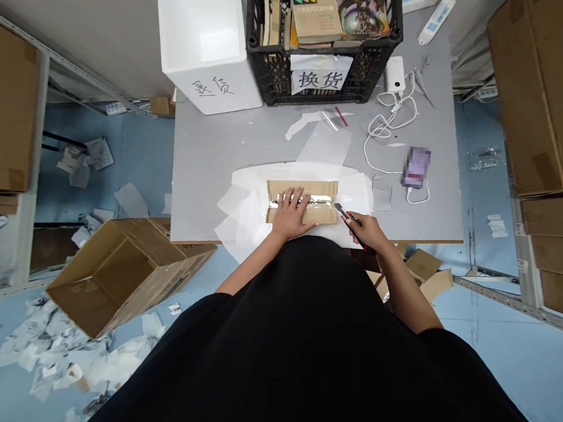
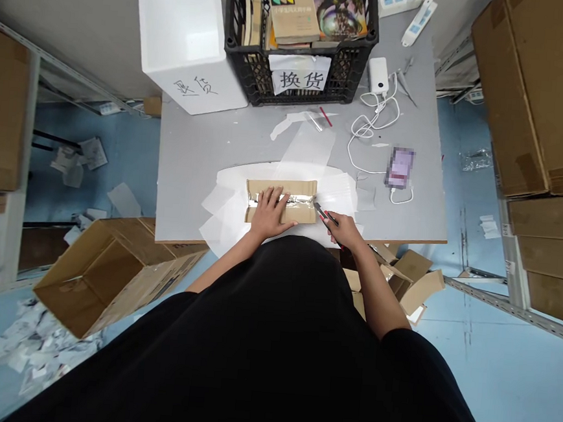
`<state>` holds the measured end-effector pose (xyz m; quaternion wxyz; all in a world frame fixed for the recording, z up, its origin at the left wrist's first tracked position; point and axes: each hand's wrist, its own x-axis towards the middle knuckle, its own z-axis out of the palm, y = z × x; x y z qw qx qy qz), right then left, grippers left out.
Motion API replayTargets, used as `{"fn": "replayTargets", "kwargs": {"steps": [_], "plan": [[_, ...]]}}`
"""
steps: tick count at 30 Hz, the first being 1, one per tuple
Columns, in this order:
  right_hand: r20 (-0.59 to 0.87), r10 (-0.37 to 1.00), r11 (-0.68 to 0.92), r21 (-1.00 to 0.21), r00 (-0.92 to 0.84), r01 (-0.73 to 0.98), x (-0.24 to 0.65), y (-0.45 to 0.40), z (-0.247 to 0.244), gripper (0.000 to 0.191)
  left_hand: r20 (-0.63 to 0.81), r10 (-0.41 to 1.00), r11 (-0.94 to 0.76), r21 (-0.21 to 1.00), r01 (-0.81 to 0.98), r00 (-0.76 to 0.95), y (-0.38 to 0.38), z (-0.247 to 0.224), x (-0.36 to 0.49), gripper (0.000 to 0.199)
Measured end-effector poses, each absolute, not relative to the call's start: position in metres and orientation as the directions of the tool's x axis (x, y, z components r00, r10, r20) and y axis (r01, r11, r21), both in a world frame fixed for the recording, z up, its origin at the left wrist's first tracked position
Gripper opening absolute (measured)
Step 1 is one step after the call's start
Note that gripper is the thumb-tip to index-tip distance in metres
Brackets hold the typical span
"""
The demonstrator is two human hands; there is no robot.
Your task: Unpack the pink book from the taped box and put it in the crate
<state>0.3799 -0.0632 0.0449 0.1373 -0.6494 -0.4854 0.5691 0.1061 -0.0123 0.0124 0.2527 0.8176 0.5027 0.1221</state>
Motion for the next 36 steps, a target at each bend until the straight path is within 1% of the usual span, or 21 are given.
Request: {"fn": "replayTargets", "kwargs": {"steps": [3, 6, 9, 12, 14, 15, 17, 19, 20, 22, 24, 26, 27, 29, 31, 32, 34, 36], "plan": [[-0.606, 0.781, -0.468, -0.729, -0.152, 0.500, 0.382, -0.071, 0.047, 0.050, -0.059, 0.885, -0.363, 0.532, 0.765, 0.461, -0.012, 0.013, 0.106, 0.093], [-0.604, 0.781, -0.463, -0.731, -0.158, 0.502, 0.384, -0.082, 0.046, 0.053, -0.045, 0.889, -0.361, 0.543, 0.758, 0.455, -0.011, 0.013, 0.106, 0.092], [-0.604, 0.786, -0.489, -0.738, -0.132, 0.464, 0.386, -0.096, 0.039, 0.059, -0.053, 0.885, -0.375, 0.506, 0.777, 0.462, -0.011, 0.013, 0.107, 0.090], [-0.613, 0.790, -0.562, -0.742, -0.031, 0.365, 0.391, -0.110, 0.020, 0.066, -0.052, 0.879, -0.409, 0.430, 0.805, 0.475, -0.013, 0.014, 0.107, 0.085], [-0.622, 0.778, -0.609, -0.712, 0.088, 0.350, 0.394, -0.117, 0.000, 0.064, -0.031, 0.879, -0.425, 0.401, 0.812, 0.476, -0.014, 0.014, 0.107, 0.082], [-0.608, 0.779, -0.612, -0.686, 0.152, 0.393, 0.395, -0.119, -0.011, 0.059, -0.018, 0.882, -0.427, 0.393, 0.815, 0.470, -0.015, 0.015, 0.106, 0.080], [-0.535, 0.805, -0.575, -0.600, 0.254, 0.556, 0.397, -0.117, -0.034, 0.047, -0.002, 0.894, -0.414, 0.382, 0.826, 0.449, -0.017, 0.017, 0.104, 0.078], [-0.476, 0.824, -0.541, -0.498, 0.308, 0.678, 0.396, -0.109, -0.054, 0.040, -0.012, 0.906, -0.388, 0.371, 0.844, 0.422, -0.018, 0.020, 0.098, 0.073], [-0.469, 0.822, -0.540, -0.460, 0.323, 0.705, 0.395, -0.103, -0.062, 0.039, -0.024, 0.911, -0.376, 0.363, 0.853, 0.412, -0.017, 0.023, 0.095, 0.071], [-0.483, 0.808, -0.553, -0.420, 0.338, 0.720, 0.392, -0.093, -0.076, 0.040, -0.060, 0.916, -0.354, 0.343, 0.870, 0.396, -0.016, 0.029, 0.087, 0.066], [-0.506, 0.796, -0.560, -0.411, 0.332, 0.719, 0.388, -0.084, -0.086, 0.042, -0.099, 0.913, -0.346, 0.323, 0.881, 0.395, -0.013, 0.035, 0.081, 0.063], [-0.484, 0.813, -0.544, -0.432, 0.324, 0.719, 0.384, -0.078, -0.091, 0.044, -0.132, 0.902, -0.358, 0.302, 0.883, 0.411, -0.011, 0.040, 0.077, 0.062], [-0.448, 0.832, -0.527, -0.452, 0.327, 0.720, 0.382, -0.076, -0.091, 0.044, -0.145, 0.895, -0.369, 0.292, 0.882, 0.422, -0.010, 0.042, 0.076, 0.063], [-0.326, 0.882, -0.468, -0.518, 0.340, 0.716, 0.376, -0.072, -0.084, 0.044, -0.165, 0.881, -0.390, 0.276, 0.879, 0.443, -0.009, 0.045, 0.075, 0.064], [-0.173, 0.931, -0.360, -0.595, 0.323, 0.719, 0.367, -0.067, -0.069, 0.044, -0.179, 0.873, -0.399, 0.275, 0.875, 0.454, -0.008, 0.047, 0.076, 0.065], [-0.102, 0.954, -0.283, -0.623, 0.283, 0.729, 0.362, -0.064, -0.058, 0.045, -0.186, 0.869, -0.400, 0.278, 0.873, 0.458, -0.008, 0.047, 0.076, 0.064], [0.016, 0.992, -0.089, -0.616, 0.125, 0.783, 0.349, -0.058, -0.033, 0.047, -0.204, 0.862, -0.403, 0.281, 0.871, 0.464, -0.007, 0.047, 0.077, 0.064], [0.042, 0.996, 0.089, -0.551, -0.079, 0.830, 0.337, -0.053, -0.010, 0.050, -0.224, 0.855, -0.404, 0.279, 0.871, 0.468, -0.005, 0.048, 0.078, 0.064]]}}
